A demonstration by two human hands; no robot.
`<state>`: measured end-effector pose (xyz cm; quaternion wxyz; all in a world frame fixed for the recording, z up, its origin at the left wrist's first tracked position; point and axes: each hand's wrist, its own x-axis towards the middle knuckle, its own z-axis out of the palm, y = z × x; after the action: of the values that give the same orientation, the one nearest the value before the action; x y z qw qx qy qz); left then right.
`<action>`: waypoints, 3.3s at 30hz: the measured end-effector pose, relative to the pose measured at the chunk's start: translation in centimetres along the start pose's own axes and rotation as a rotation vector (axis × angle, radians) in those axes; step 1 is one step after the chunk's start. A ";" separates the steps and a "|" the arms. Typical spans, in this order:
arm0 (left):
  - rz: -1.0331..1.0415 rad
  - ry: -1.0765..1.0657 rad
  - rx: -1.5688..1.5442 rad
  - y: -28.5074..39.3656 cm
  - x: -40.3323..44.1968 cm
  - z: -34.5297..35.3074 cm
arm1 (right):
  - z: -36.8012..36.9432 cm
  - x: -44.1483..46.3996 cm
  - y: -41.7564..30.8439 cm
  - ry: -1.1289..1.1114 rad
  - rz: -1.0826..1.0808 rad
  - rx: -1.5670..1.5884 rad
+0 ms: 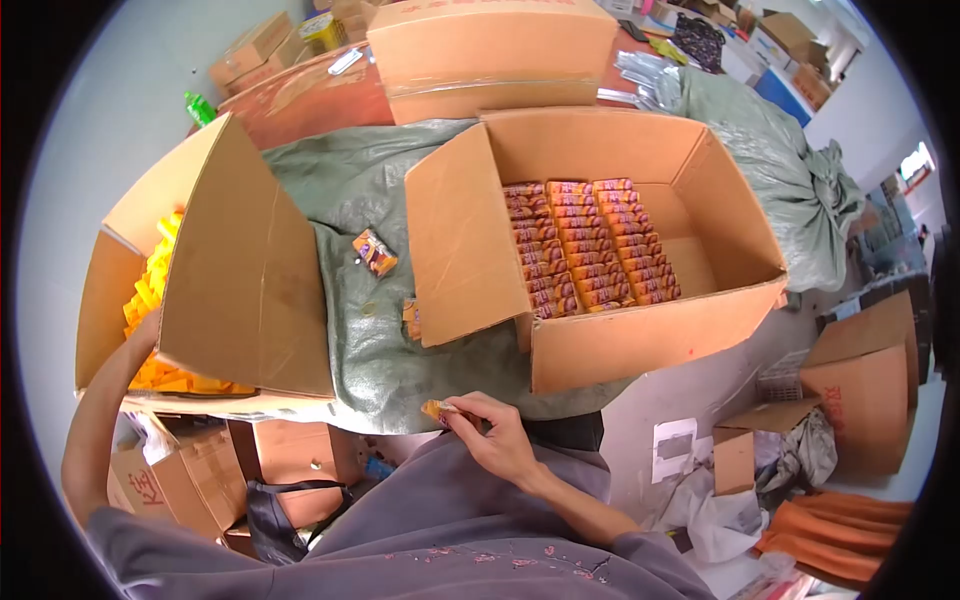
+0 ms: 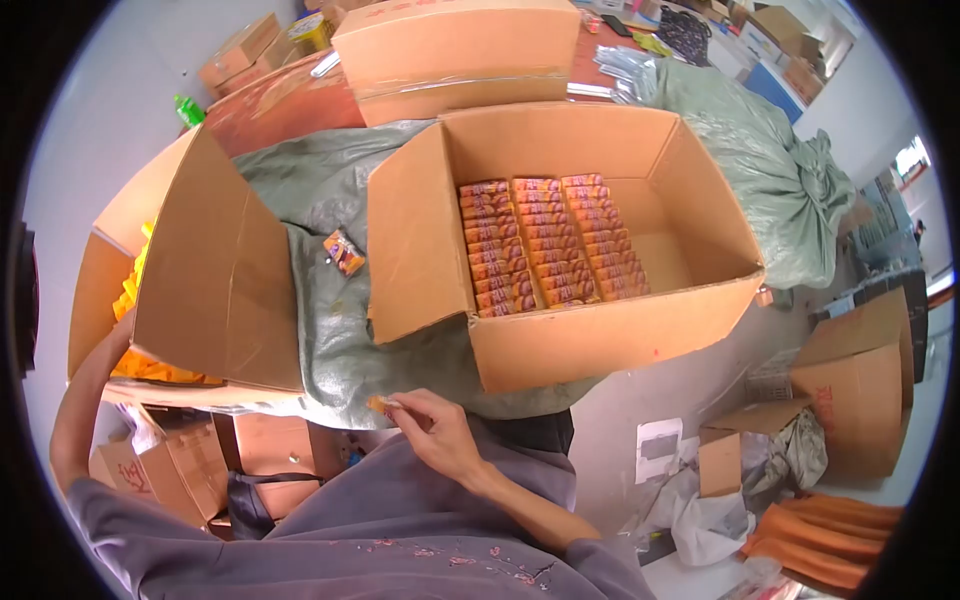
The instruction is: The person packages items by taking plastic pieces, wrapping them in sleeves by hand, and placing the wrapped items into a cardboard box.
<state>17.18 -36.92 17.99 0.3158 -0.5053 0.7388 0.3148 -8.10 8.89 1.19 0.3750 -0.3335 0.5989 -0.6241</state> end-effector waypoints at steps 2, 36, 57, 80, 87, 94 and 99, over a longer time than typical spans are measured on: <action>-0.037 0.004 -0.010 -0.1 0.3 0.1 | -0.5 0.3 0.4 0.018 -0.040 -0.006; 1.036 0.613 -1.017 23.2 -6.3 30.5 | -3.0 1.5 2.0 0.151 -0.204 0.072; 0.936 0.350 -1.459 23.9 -4.6 32.3 | -3.4 1.3 2.7 -0.026 -0.130 0.130; 1.017 0.630 -1.278 24.1 -2.5 34.1 | -2.9 1.0 2.7 -0.020 0.102 0.273; 0.996 0.370 -1.323 23.8 -1.9 33.8 | -3.5 1.2 3.7 -0.055 0.255 0.325; 0.970 0.462 -1.139 24.5 -1.8 35.0 | -3.1 1.3 4.0 -0.046 0.303 0.478; 0.977 0.430 -1.024 24.6 -2.6 35.1 | -2.9 1.4 4.2 -0.046 0.384 0.750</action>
<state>-0.14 -0.84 2.44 -0.2872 -0.2534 0.6857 0.6189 -10.98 9.10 -3.19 0.5930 -0.0704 0.3731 -0.7100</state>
